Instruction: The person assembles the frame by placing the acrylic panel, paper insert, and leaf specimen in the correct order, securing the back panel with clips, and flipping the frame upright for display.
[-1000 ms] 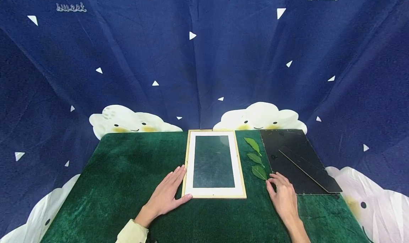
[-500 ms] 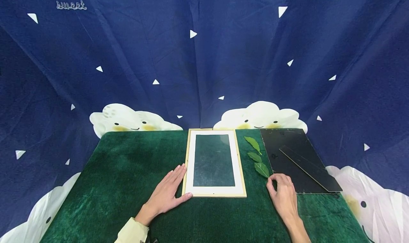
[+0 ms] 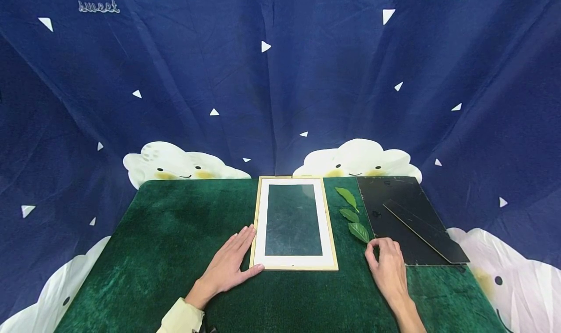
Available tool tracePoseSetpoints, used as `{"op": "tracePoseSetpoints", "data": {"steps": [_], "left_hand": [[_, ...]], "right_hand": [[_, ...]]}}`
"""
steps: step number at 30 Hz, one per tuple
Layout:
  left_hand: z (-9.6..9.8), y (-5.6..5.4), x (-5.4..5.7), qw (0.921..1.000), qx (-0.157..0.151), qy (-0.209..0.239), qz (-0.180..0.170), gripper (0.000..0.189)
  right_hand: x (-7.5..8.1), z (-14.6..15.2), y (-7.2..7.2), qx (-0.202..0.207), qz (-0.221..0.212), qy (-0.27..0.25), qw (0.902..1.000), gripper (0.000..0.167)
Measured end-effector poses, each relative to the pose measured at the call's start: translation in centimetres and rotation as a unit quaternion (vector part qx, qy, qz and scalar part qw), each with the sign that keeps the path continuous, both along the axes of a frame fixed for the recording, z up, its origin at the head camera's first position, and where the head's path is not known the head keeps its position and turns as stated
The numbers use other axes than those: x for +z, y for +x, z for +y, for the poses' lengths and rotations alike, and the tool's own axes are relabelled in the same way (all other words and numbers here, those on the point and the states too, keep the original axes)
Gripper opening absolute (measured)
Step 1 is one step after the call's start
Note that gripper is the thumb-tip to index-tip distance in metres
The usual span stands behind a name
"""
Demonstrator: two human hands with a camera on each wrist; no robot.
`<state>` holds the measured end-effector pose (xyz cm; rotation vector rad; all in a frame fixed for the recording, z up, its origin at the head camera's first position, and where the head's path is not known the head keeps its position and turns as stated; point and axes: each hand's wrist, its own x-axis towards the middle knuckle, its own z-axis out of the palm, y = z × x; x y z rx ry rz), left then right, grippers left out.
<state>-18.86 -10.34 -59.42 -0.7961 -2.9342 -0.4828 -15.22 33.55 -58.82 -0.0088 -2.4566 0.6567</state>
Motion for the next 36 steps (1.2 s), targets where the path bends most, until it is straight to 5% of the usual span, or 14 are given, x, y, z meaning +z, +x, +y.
{"op": "tracePoseSetpoints", "data": {"steps": [23,36], "left_hand": [[-0.02,0.08,0.23,0.9997,0.005,-0.006,-0.023,0.105],[-0.04,-0.03,0.11,0.9996,0.006,-0.015,-0.023,0.105]], "right_hand": [[0.27,-0.34,0.08,0.025,0.000,0.008,0.9997,0.005],[0.27,-0.54,-0.23,0.085,0.025,0.016,0.9959,0.013]]}}
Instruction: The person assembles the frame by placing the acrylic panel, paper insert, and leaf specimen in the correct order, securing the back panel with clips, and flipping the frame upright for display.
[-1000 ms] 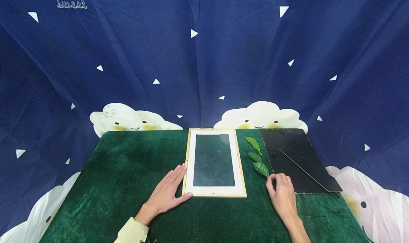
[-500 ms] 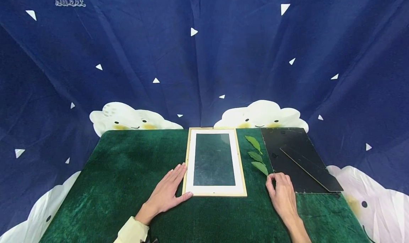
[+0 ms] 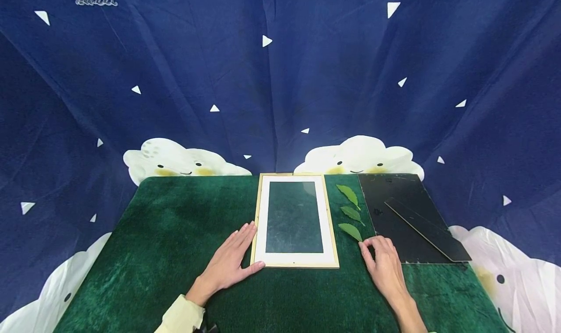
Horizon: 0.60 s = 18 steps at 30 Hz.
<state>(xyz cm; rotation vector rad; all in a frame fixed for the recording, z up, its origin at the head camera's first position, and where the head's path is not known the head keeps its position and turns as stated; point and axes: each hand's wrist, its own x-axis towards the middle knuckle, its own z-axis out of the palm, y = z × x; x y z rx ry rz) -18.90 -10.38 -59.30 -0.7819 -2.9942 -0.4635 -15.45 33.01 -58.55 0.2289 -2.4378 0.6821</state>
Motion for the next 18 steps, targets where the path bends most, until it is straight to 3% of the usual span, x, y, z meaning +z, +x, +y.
{"op": "tracePoseSetpoints", "data": {"steps": [18], "left_hand": [[0.05,-0.02,0.28,0.9999,-0.005,0.013,0.001,0.104]], "right_hand": [[0.25,-0.06,0.19,-0.003,-0.018,0.010,0.9998,0.008]]}}
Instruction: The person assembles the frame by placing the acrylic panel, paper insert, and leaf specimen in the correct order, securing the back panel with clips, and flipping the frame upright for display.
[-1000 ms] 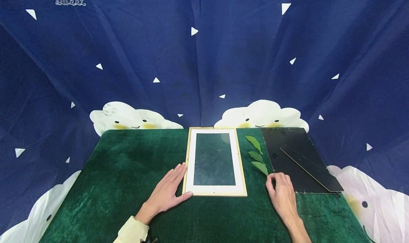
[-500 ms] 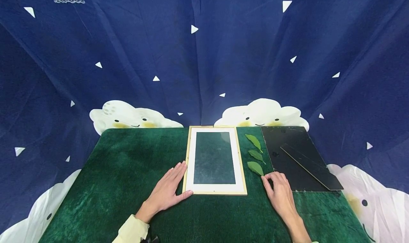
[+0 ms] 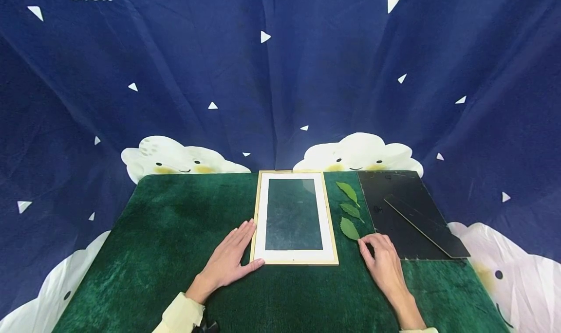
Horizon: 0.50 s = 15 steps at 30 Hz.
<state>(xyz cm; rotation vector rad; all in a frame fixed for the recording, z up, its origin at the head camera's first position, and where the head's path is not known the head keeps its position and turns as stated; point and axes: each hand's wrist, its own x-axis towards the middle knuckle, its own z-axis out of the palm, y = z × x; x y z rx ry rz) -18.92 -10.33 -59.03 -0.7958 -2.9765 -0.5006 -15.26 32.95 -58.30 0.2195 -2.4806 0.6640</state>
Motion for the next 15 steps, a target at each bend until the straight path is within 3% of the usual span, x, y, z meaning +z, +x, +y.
{"op": "tracePoseSetpoints", "data": {"steps": [7,15], "left_hand": [[0.0,0.0,-0.1,1.0000,-0.002,0.003,0.005,0.104],[0.0,-0.1,-0.1,0.9999,0.003,-0.011,-0.009,0.105]], "right_hand": [[0.2,-0.5,0.1,0.004,0.005,-0.005,1.0000,0.009],[0.4,-1.3,-0.4,0.042,0.039,-0.016,0.9982,0.019]]}}
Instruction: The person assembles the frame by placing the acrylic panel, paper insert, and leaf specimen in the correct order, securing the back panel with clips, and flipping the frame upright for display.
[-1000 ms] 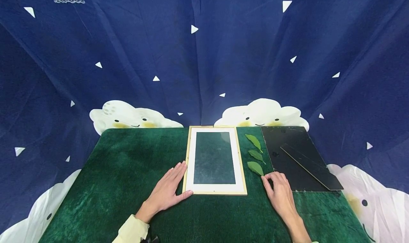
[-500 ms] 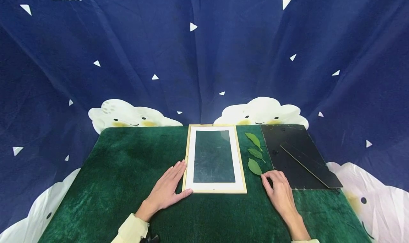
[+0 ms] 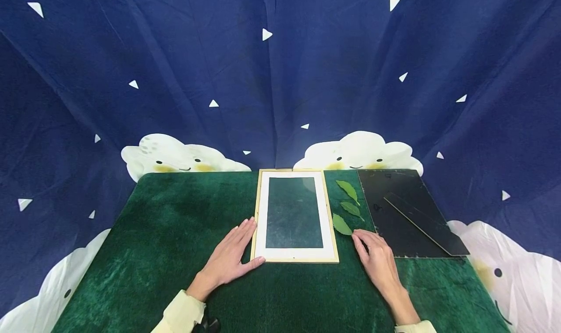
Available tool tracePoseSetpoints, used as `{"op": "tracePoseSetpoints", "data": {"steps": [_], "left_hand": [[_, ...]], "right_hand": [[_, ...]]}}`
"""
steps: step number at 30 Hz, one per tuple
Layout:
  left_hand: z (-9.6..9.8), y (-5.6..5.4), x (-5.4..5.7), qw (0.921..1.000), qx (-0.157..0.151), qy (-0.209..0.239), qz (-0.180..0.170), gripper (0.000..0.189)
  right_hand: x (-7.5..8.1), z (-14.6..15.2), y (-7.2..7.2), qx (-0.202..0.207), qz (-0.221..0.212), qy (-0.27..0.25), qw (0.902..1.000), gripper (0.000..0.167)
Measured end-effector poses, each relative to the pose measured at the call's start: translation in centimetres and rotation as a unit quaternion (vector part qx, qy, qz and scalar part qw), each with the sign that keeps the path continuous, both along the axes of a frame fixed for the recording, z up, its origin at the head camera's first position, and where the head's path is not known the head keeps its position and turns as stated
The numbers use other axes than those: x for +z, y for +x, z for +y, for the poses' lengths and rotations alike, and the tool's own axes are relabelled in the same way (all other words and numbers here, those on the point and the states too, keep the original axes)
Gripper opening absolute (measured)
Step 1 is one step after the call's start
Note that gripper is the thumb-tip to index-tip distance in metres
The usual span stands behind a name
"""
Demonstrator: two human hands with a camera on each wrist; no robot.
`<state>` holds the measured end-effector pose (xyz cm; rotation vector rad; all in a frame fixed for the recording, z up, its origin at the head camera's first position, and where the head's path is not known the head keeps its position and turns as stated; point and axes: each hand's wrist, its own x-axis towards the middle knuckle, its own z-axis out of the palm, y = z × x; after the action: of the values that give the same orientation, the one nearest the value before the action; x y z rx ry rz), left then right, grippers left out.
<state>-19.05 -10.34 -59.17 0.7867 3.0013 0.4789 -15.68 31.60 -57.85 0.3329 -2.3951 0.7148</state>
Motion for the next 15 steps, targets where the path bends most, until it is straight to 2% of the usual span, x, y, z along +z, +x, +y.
{"op": "tracePoseSetpoints", "data": {"steps": [6,15], "left_hand": [[0.0,-0.1,0.0,1.0000,-0.001,0.002,0.001,0.105],[0.0,0.0,0.1,0.9999,-0.004,0.008,0.008,0.104]], "right_hand": [[0.1,-0.8,-0.5,0.022,0.016,0.007,0.9996,0.024],[0.5,-1.9,-1.6,0.032,0.009,0.022,0.9992,0.022]]}}
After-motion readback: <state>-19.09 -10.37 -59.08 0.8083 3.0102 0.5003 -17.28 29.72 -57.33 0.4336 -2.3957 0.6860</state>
